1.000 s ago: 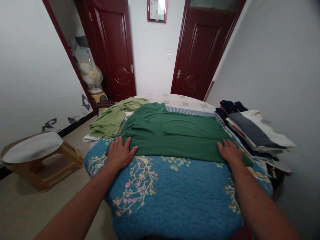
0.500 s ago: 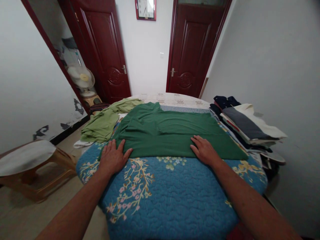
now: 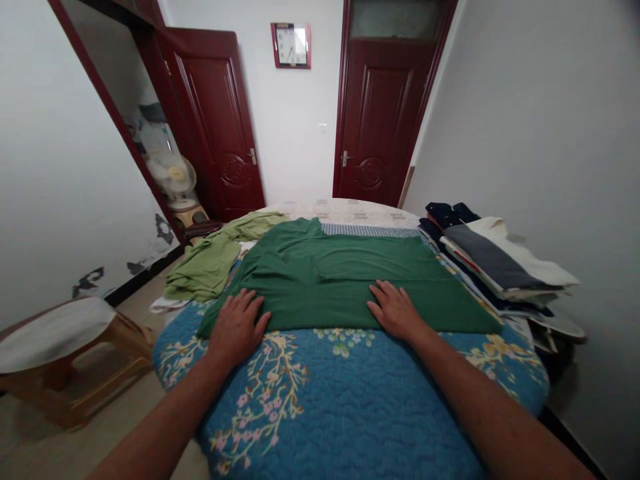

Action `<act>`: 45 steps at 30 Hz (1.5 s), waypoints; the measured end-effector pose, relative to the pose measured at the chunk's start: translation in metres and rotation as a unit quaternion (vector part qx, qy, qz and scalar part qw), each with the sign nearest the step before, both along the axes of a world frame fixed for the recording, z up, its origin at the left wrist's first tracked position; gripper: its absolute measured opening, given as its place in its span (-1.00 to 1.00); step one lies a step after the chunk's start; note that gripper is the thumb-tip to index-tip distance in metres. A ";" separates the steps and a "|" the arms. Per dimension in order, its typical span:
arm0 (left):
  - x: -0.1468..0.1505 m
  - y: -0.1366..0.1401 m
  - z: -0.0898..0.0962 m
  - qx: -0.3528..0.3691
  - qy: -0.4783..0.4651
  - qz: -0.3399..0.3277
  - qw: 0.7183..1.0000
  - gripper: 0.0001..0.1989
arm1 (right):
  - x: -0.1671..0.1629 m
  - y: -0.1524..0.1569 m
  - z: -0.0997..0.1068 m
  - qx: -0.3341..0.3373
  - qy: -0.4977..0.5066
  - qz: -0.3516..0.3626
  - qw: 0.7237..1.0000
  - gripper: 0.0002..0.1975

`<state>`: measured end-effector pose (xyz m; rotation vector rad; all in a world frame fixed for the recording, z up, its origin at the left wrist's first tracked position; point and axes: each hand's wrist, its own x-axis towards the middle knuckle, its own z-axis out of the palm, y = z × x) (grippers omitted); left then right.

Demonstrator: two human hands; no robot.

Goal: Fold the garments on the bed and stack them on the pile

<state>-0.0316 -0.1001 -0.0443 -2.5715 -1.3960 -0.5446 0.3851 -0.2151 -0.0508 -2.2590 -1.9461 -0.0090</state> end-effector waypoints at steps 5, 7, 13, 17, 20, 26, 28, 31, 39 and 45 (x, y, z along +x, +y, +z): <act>0.060 -0.011 0.008 -0.059 -0.024 -0.199 0.978 -0.50 | -0.064 0.027 0.008 0.015 0.057 0.088 0.994 -0.40; 0.088 -0.011 0.007 -0.063 -0.035 -0.226 0.972 -0.48 | -0.086 0.040 0.010 0.017 0.075 0.110 0.991 -0.41; 0.124 0.010 -0.006 -0.063 -0.091 -0.211 0.971 -0.46 | -0.117 0.067 0.007 0.024 0.098 0.165 0.981 -0.38; 0.118 0.015 -0.017 -0.058 -0.094 -0.188 0.976 -0.46 | -0.114 0.067 0.008 0.032 0.102 0.165 0.980 -0.40; 0.116 0.015 -0.017 -0.058 -0.089 -0.191 0.976 -0.50 | -0.110 0.064 0.012 0.041 0.102 0.157 0.981 -0.43; 0.118 0.022 -0.012 -0.075 -0.032 -0.196 0.977 -0.50 | -0.079 0.053 0.011 0.057 0.081 0.109 0.989 -0.43; 0.119 0.024 -0.012 -0.078 -0.010 -0.192 0.978 -0.48 | -0.057 0.047 0.010 0.055 0.072 0.086 0.992 -0.42; 0.120 0.025 -0.013 -0.078 0.004 -0.180 0.980 -0.46 | -0.012 0.036 0.010 0.048 0.056 0.031 0.997 -0.41; 0.108 0.033 -0.004 -0.094 -0.002 -0.094 0.991 -0.45 | 0.134 -0.018 -0.009 0.078 -0.039 -0.205 0.975 -0.40; 0.078 0.089 0.015 -0.094 -0.031 0.075 0.992 -0.45 | 0.171 -0.015 -0.035 0.088 -0.065 -0.269 0.957 -0.34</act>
